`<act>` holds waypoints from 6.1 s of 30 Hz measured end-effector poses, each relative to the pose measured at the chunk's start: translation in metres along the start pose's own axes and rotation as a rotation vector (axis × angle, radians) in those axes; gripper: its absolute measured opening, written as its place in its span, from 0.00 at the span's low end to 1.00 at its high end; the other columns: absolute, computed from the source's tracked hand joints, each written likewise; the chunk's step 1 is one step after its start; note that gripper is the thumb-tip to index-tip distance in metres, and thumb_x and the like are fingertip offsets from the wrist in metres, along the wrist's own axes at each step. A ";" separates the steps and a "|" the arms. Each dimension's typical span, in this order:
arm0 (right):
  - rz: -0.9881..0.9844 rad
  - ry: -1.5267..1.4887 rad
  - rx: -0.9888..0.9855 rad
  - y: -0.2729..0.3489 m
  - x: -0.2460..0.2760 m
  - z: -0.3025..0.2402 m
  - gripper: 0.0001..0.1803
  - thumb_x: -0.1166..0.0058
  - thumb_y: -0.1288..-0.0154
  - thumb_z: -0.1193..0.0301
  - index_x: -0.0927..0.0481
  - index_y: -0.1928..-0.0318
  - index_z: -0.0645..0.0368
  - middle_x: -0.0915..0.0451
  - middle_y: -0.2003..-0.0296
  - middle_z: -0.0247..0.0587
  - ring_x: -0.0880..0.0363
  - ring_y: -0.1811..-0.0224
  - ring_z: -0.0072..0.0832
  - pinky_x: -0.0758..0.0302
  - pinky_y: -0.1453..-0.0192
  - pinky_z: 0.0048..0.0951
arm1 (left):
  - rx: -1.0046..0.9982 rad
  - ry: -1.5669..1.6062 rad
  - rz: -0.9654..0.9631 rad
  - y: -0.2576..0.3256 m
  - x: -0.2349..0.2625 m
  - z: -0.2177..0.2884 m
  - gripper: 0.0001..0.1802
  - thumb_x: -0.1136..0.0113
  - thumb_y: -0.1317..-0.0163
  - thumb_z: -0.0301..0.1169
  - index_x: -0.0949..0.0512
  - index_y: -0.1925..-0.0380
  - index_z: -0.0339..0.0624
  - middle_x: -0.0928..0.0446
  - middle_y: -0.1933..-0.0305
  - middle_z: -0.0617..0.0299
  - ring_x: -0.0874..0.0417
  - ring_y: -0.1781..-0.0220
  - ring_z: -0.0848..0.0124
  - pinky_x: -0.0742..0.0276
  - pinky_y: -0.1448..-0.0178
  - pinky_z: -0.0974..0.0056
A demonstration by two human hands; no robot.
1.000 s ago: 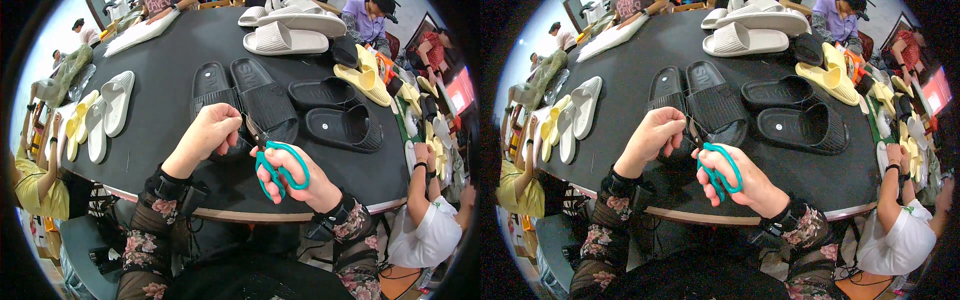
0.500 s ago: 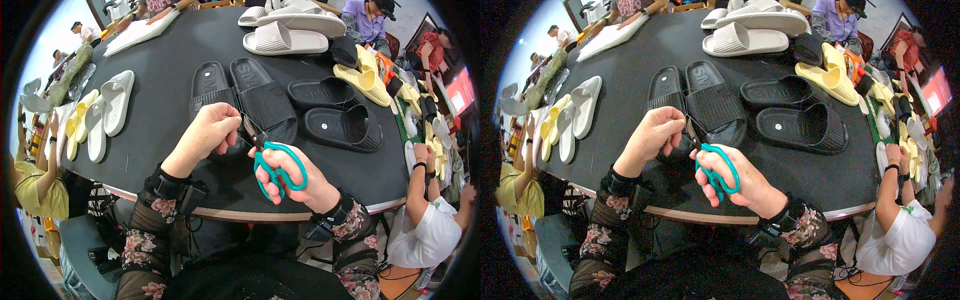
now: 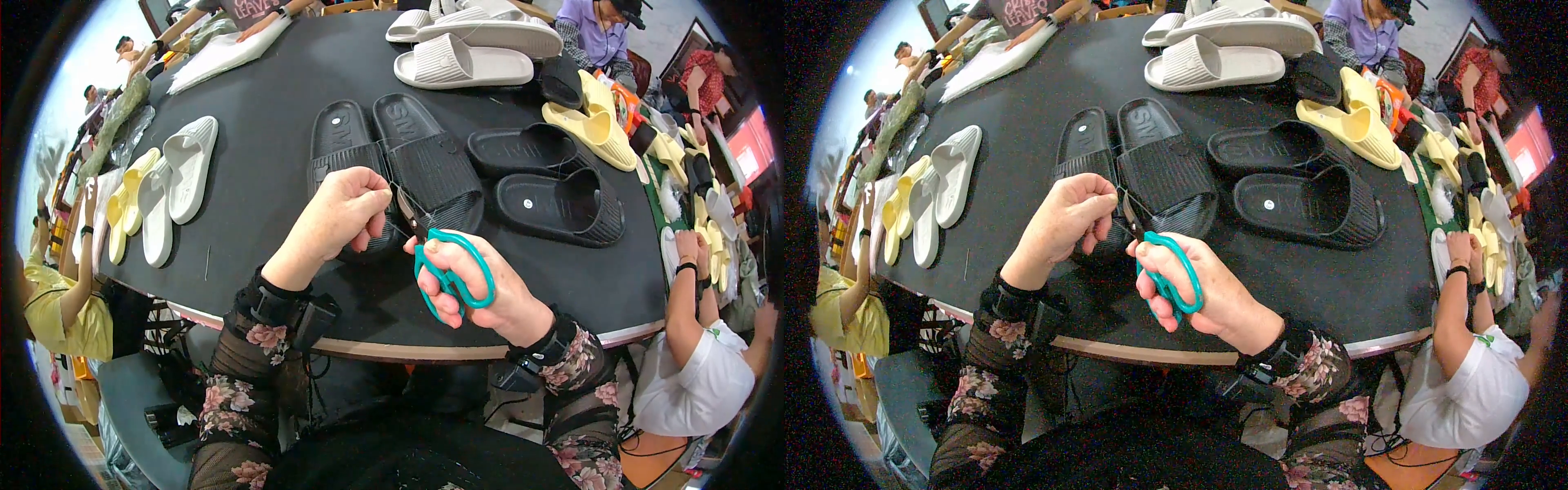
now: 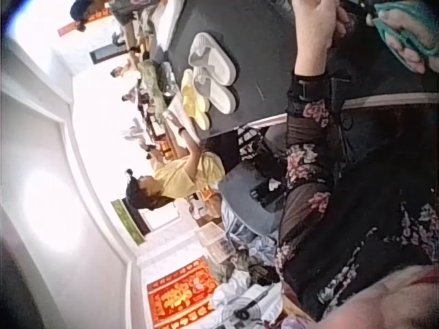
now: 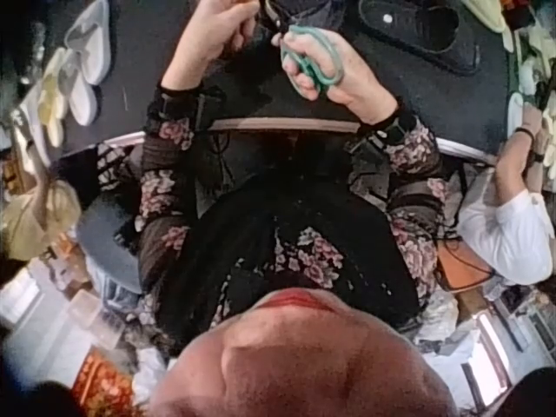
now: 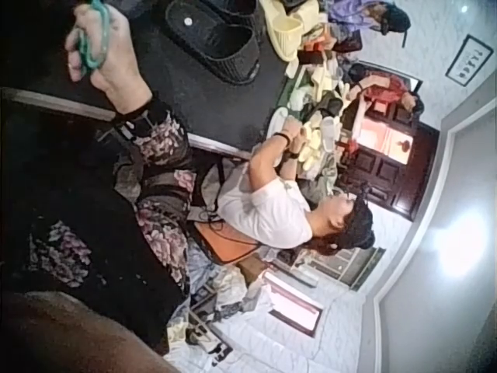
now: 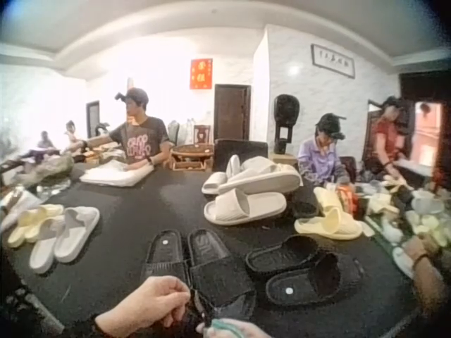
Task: Trim excess material or threads from newly manufactured sandals using small scissors.
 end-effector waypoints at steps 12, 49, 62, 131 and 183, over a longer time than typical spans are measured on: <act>0.010 0.001 0.033 0.001 0.001 -0.001 0.16 0.50 0.34 0.63 0.30 0.53 0.62 0.27 0.79 0.34 0.31 0.88 0.16 0.34 0.89 0.19 | -0.004 -0.032 -0.040 0.002 0.002 0.002 0.08 0.47 0.39 0.30 0.27 0.67 0.35 0.28 0.84 0.64 0.32 0.88 0.80 0.39 0.86 0.75; 0.096 -0.032 0.364 -0.014 0.027 -0.019 0.14 0.46 0.37 0.63 0.29 0.56 0.58 0.27 0.78 0.33 0.31 0.86 0.15 0.33 0.87 0.19 | -0.444 -0.798 0.132 -0.037 0.036 0.035 0.14 0.42 0.44 0.31 0.21 0.64 0.30 0.21 0.71 0.59 0.24 0.69 0.75 0.27 0.61 0.67; 0.117 -0.030 0.377 -0.012 0.030 -0.023 0.13 0.45 0.38 0.63 0.28 0.59 0.57 0.27 0.79 0.31 0.30 0.86 0.15 0.33 0.88 0.19 | -0.196 -0.758 -0.108 -0.073 0.028 0.032 0.15 0.40 0.46 0.35 0.20 0.69 0.30 0.22 0.75 0.60 0.25 0.71 0.74 0.28 0.64 0.66; 0.245 -0.084 0.473 -0.011 0.038 -0.025 0.15 0.43 0.39 0.62 0.27 0.58 0.57 0.28 0.77 0.32 0.31 0.83 0.17 0.33 0.84 0.21 | -0.548 -0.273 -0.696 0.118 -0.009 0.033 0.02 0.45 0.46 0.21 0.27 0.75 0.38 0.22 0.53 0.47 0.19 0.57 0.57 0.25 0.54 0.60; 0.205 0.023 0.435 -0.015 0.027 -0.021 0.16 0.46 0.37 0.63 0.29 0.54 0.59 0.29 0.77 0.32 0.32 0.83 0.16 0.34 0.85 0.20 | -0.430 -0.925 0.136 0.106 0.069 0.032 0.13 0.43 0.43 0.29 0.26 0.60 0.34 0.24 0.60 0.51 0.22 0.57 0.58 0.27 0.52 0.61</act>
Point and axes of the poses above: each hand's wrist, its own y-axis away from the middle knuckle, its own x-axis out of the back of the hand, z = x × y, the point moved 1 cm from there along -y, towards the middle knuckle
